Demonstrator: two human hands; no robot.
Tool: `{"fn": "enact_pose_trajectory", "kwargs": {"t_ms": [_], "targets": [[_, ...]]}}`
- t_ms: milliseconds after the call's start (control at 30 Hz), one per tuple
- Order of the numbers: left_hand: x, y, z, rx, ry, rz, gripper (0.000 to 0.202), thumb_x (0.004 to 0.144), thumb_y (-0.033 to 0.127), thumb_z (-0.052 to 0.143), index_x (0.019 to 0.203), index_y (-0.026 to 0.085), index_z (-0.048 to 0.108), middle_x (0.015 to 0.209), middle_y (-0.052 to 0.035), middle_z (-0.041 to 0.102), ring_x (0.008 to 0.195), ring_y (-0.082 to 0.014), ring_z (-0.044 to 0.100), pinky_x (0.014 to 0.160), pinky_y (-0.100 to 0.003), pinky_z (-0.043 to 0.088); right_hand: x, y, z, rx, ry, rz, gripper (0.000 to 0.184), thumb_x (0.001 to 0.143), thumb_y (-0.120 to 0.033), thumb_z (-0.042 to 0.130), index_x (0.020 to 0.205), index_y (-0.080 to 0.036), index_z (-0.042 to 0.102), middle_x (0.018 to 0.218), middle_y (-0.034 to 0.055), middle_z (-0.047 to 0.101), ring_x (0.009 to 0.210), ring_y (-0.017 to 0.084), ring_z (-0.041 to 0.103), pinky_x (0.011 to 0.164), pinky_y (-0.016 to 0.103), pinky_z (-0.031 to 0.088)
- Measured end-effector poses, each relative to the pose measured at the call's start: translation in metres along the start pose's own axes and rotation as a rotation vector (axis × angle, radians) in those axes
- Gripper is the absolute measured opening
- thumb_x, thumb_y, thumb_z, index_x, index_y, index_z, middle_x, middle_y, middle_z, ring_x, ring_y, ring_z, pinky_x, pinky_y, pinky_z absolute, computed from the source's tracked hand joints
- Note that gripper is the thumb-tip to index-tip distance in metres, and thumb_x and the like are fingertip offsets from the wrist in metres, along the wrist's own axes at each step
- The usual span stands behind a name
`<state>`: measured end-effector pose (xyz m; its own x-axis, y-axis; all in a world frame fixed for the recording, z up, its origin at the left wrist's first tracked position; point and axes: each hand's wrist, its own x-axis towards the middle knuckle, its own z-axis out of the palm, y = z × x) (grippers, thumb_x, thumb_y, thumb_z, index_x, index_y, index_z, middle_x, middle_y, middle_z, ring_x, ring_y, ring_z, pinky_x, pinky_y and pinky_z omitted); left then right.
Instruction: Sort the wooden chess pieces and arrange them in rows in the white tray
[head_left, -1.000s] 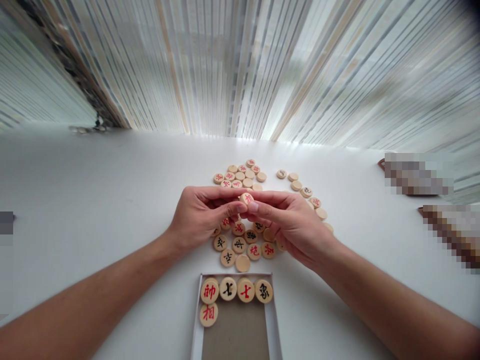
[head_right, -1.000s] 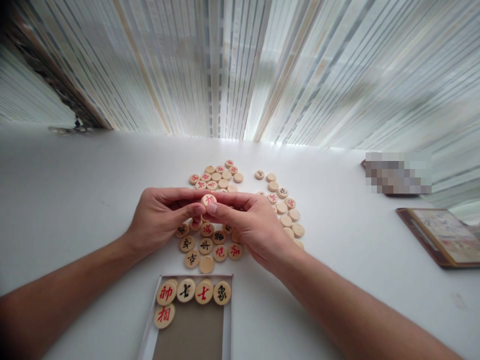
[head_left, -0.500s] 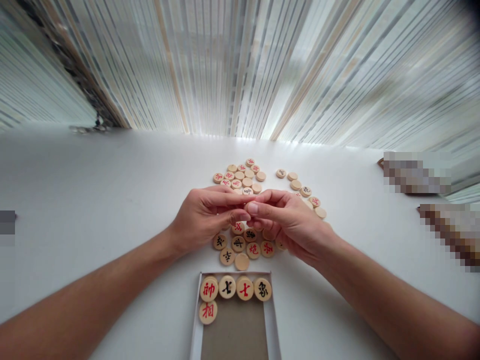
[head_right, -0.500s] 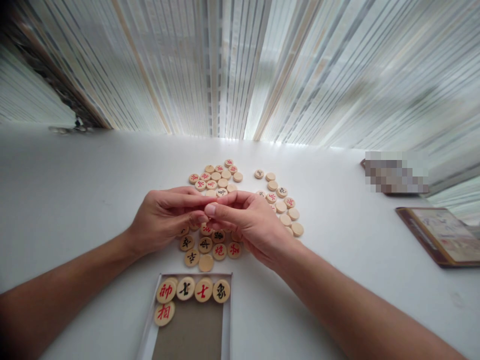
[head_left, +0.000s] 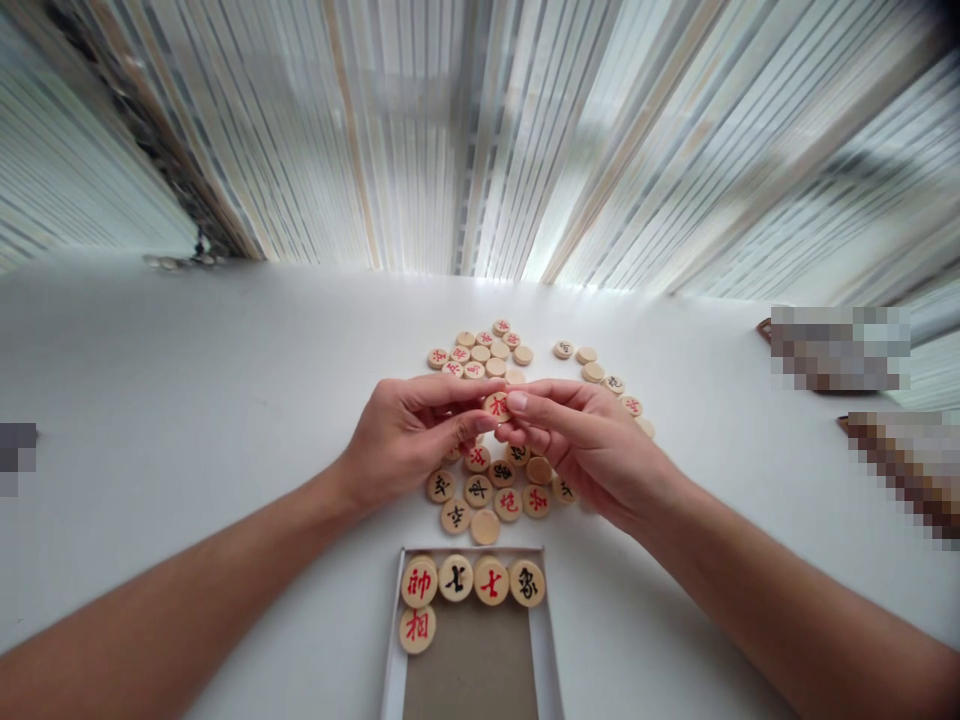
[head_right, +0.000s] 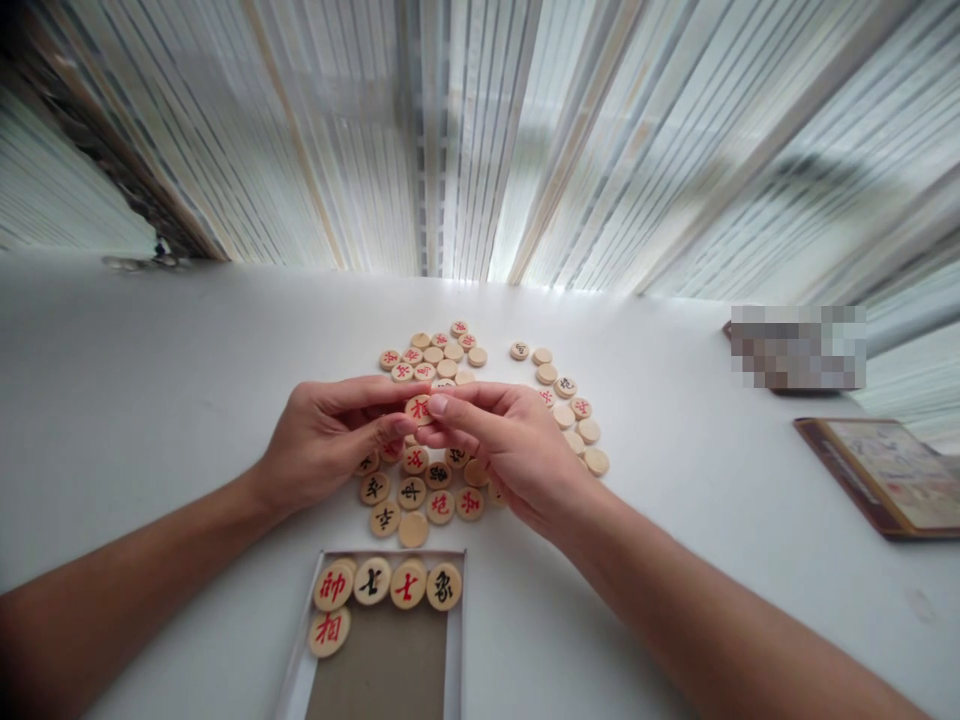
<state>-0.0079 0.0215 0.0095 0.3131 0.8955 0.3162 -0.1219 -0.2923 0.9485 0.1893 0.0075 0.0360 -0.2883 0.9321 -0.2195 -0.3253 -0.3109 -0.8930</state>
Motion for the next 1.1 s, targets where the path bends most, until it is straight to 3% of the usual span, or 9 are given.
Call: {"fn": "enact_pose_trajectory", "kwargs": {"t_ms": [100, 233, 367, 600, 733, 900, 1100], "targets": [[0.0, 0.0, -0.0012, 0.024, 0.016, -0.045, 0.032, 0.087, 0.024, 0.085, 0.118, 0.02, 0.083, 0.1, -0.0104, 0.085, 0.071, -0.0157, 0.077, 0.061, -0.022, 0.064, 0.0007, 0.0022, -0.0009, -0.018, 0.014, -0.012, 0.023, 0.074, -0.031, 0.096, 0.091, -0.02, 0.087, 0.091, 0.005, 0.083, 0.079, 0.015, 0.077, 0.09, 0.03, 0.065], [0.0014, 0.0004, -0.0024, 0.044, 0.015, -0.051, 0.031, 0.086, 0.028, 0.086, 0.116, 0.02, 0.084, 0.11, -0.0113, 0.084, 0.099, -0.0247, 0.081, 0.084, -0.031, 0.069, 0.0007, 0.0041, -0.0025, -0.077, 0.007, -0.026, 0.031, 0.073, -0.033, 0.097, 0.1, -0.022, 0.087, 0.099, 0.0067, 0.084, 0.089, 0.019, 0.078, 0.094, 0.035, 0.064], [0.0022, 0.0005, -0.0027, 0.061, 0.01, -0.066, 0.034, 0.088, 0.028, 0.084, 0.12, 0.019, 0.082, 0.119, -0.0126, 0.081, 0.1, -0.026, 0.082, 0.084, -0.033, 0.07, -0.0001, 0.005, -0.0041, -0.142, 0.017, -0.038, 0.04, 0.07, -0.033, 0.098, 0.106, -0.022, 0.086, 0.099, 0.0077, 0.084, 0.081, 0.017, 0.078, 0.079, 0.03, 0.065], [0.002, -0.0006, -0.0026, 0.062, -0.057, -0.062, 0.034, 0.088, 0.027, 0.083, 0.121, 0.018, 0.082, 0.114, -0.0129, 0.083, 0.092, -0.0247, 0.083, 0.085, -0.034, 0.07, -0.0034, 0.006, 0.0007, -0.242, 0.105, -0.06, 0.038, 0.062, -0.033, 0.102, 0.091, -0.018, 0.083, 0.073, 0.0049, 0.08, 0.057, 0.019, 0.076, 0.051, 0.025, 0.064], [0.0001, -0.001, -0.0018, 0.088, -0.068, -0.028, 0.035, 0.087, 0.024, 0.084, 0.121, 0.018, 0.082, 0.117, -0.0129, 0.082, 0.098, -0.0259, 0.082, 0.082, -0.031, 0.07, -0.0027, 0.0044, 0.0027, -0.196, 0.07, -0.012, 0.039, 0.059, -0.034, 0.102, 0.087, -0.018, 0.08, 0.066, 0.0039, 0.078, 0.054, 0.019, 0.075, 0.048, 0.024, 0.062], [-0.0021, 0.0023, -0.0002, 0.134, -0.133, 0.029, 0.032, 0.089, 0.014, 0.079, 0.12, 0.019, 0.082, 0.099, -0.0092, 0.085, 0.082, -0.0203, 0.082, 0.07, -0.024, 0.068, -0.001, 0.0046, 0.0007, -0.17, -0.004, 0.059, 0.043, 0.055, -0.038, 0.104, 0.074, -0.017, 0.072, 0.063, 0.0032, 0.077, 0.046, 0.015, 0.07, 0.04, 0.02, 0.057], [-0.0022, 0.004, 0.0004, 0.117, -0.13, 0.045, 0.033, 0.087, 0.007, 0.079, 0.116, 0.021, 0.084, 0.097, -0.0071, 0.085, 0.084, -0.0184, 0.082, 0.071, -0.02, 0.067, -0.0034, 0.0057, -0.0004, -0.181, -0.061, 0.024, 0.04, 0.064, -0.039, 0.1, 0.071, -0.019, 0.067, 0.059, -0.0011, 0.072, 0.042, 0.015, 0.068, 0.036, 0.019, 0.053]]}}
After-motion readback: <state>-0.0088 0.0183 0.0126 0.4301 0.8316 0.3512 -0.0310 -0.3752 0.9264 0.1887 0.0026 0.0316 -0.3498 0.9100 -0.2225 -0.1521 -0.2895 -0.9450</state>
